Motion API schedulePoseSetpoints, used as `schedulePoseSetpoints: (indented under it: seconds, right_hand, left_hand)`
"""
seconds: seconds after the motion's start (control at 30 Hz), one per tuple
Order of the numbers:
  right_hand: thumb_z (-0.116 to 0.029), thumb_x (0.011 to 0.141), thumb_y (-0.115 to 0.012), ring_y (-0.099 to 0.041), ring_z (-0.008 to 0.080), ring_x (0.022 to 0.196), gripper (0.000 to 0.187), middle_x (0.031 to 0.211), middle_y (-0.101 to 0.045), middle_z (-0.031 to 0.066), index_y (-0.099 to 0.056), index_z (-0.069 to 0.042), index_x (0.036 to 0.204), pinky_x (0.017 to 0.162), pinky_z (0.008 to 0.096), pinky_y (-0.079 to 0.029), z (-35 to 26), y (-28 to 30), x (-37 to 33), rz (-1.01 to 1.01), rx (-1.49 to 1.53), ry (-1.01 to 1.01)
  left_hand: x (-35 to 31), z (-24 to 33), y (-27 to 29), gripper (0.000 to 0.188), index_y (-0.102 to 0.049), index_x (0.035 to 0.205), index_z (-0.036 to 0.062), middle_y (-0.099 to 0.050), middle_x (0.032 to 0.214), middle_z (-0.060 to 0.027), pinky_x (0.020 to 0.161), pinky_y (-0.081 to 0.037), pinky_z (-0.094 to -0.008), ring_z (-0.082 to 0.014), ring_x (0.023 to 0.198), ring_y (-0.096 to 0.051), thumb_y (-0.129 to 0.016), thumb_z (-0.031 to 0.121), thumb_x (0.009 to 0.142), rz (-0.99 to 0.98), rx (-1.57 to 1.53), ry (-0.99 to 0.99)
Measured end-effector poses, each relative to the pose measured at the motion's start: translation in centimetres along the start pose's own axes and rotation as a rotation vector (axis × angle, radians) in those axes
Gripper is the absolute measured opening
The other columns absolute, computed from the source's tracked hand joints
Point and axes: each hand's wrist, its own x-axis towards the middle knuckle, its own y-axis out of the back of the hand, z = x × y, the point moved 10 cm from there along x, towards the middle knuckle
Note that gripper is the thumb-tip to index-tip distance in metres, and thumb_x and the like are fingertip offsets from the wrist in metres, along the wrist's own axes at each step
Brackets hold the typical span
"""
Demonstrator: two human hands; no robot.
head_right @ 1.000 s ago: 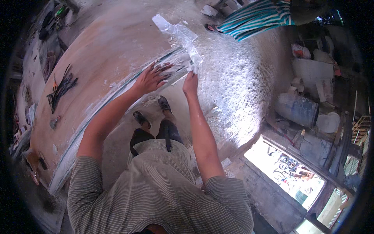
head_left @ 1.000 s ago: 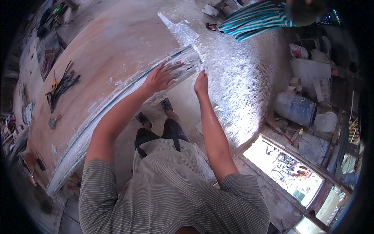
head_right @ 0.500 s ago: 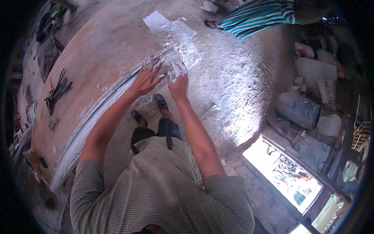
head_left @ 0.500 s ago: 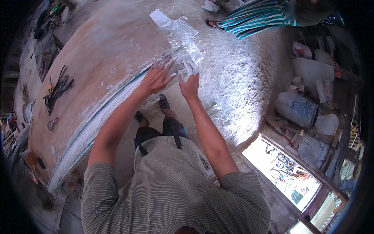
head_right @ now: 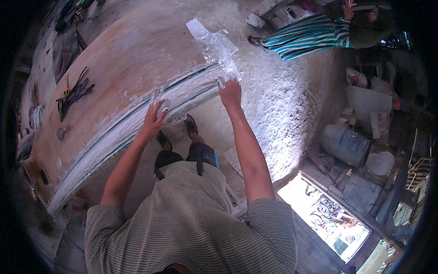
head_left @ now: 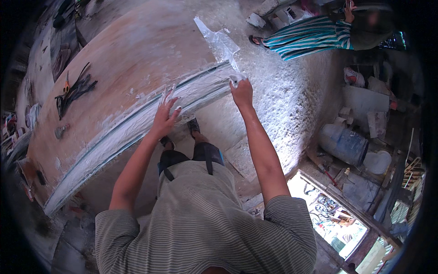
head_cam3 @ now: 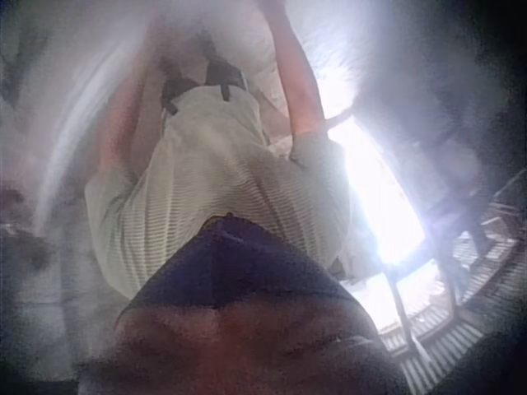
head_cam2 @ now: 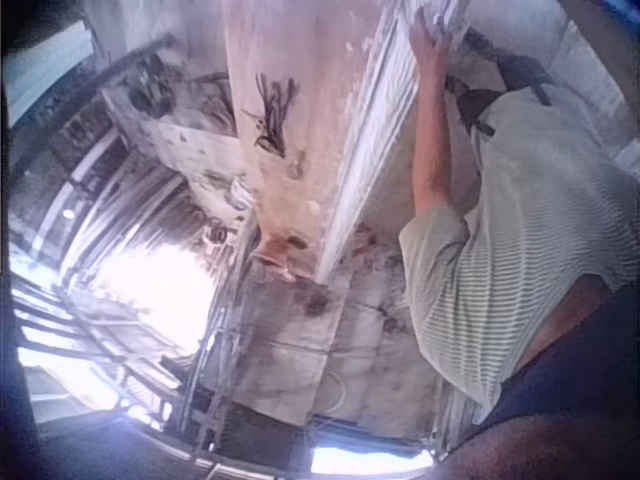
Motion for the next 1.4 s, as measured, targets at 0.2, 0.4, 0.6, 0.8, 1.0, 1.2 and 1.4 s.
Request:
schedulePoseSetpoints:
  seconds: [0.2,0.4,0.6,0.8,1.0,1.2,1.4]
  right_hand:
    - [-0.015,0.088,-0.065,-0.06,0.0397,0.11,0.026,0.113,-0.064,0.0247,-0.068,0.0,0.109,0.095,0.047,-0.049,-3.6,1.5,-1.1,0.069,0.269,0.041]
    - [-0.033,0.094,-0.057,-0.064,0.0409,0.095,0.039,0.105,-0.064,0.0238,-0.069,0.002,0.103,0.086,0.0501,-0.051,-7.6,-0.4,-3.0,-0.058,-0.138,-0.007]
    - [-0.042,0.096,-0.053,-0.063,0.0415,0.095,0.049,0.106,-0.063,0.0248,-0.07,0.004,0.095,0.086,0.0524,-0.049,-9.1,-2.5,-3.2,-0.204,-0.125,-0.175]
    - [-0.039,0.095,-0.056,-0.054,0.0457,0.118,0.051,0.124,-0.057,0.0273,-0.063,0.005,0.119,0.101,0.0546,-0.041,-18.7,-5.8,-8.9,-0.192,-0.016,0.022]
    - [-0.038,0.094,-0.056,-0.009,0.0444,0.151,0.08,0.159,-0.018,0.0324,-0.028,0.011,0.149,0.122,0.0552,-0.005,-26.8,-4.8,-10.1,-0.089,0.183,0.101]
    - [-0.052,0.1,-0.039,-0.017,0.0458,0.148,0.074,0.154,-0.032,0.0304,-0.052,0.011,0.134,0.12,0.0569,-0.016,-20.2,-6.0,-3.4,-0.224,-0.136,-0.272]
    - [-0.058,0.101,-0.029,-0.058,0.0432,0.119,0.078,0.13,-0.057,0.0259,-0.062,0.009,0.119,0.101,0.0555,-0.044,-7.9,-4.2,-0.2,-0.219,-0.133,-0.545]
  left_hand:
    - [-2.5,-3.0,4.0,0.028,-0.066,0.113,0.0035,-0.047,0.144,-0.0264,0.106,-0.037,-0.0431,-0.0422,0.127,-0.048,-0.057,0.027,0.1,0.071,-0.121,0.179]
    - [-3.8,-2.2,7.1,0.034,-0.067,0.098,-0.0031,-0.052,0.136,-0.0277,0.103,-0.039,-0.0444,-0.0436,0.122,-0.051,-0.053,0.027,0.101,0.099,0.011,0.082]
    - [-5.5,-1.7,9.6,0.034,-0.069,0.106,0.0003,-0.051,0.137,-0.0261,0.109,-0.034,-0.0514,-0.0426,0.126,-0.048,-0.052,0.029,0.101,0.018,0.374,0.047]
    - [-9.5,-4.4,13.2,0.033,-0.068,0.109,0.0008,-0.052,0.136,-0.0258,0.106,-0.037,-0.0532,-0.0435,0.124,-0.05,-0.054,0.029,0.099,0.028,0.433,0.132]
    - [-15.7,-9.0,17.2,0.029,-0.067,0.106,0.0005,-0.055,0.131,-0.0279,0.099,-0.043,-0.0486,-0.0455,0.119,-0.053,-0.06,0.026,0.097,0.224,0.33,0.249]
    - [-20.6,-10.6,19.8,0.025,-0.067,0.104,-0.0002,-0.053,0.134,-0.0274,0.099,-0.043,-0.0463,-0.0436,0.124,-0.051,-0.063,0.023,0.095,0.378,0.27,0.341]
    - [-20.5,-6.5,19.7,0.029,-0.064,0.115,0.0034,-0.044,0.146,-0.0225,0.111,-0.035,-0.0482,-0.0435,0.138,-0.039,-0.062,0.024,0.095,0.281,0.391,0.17]
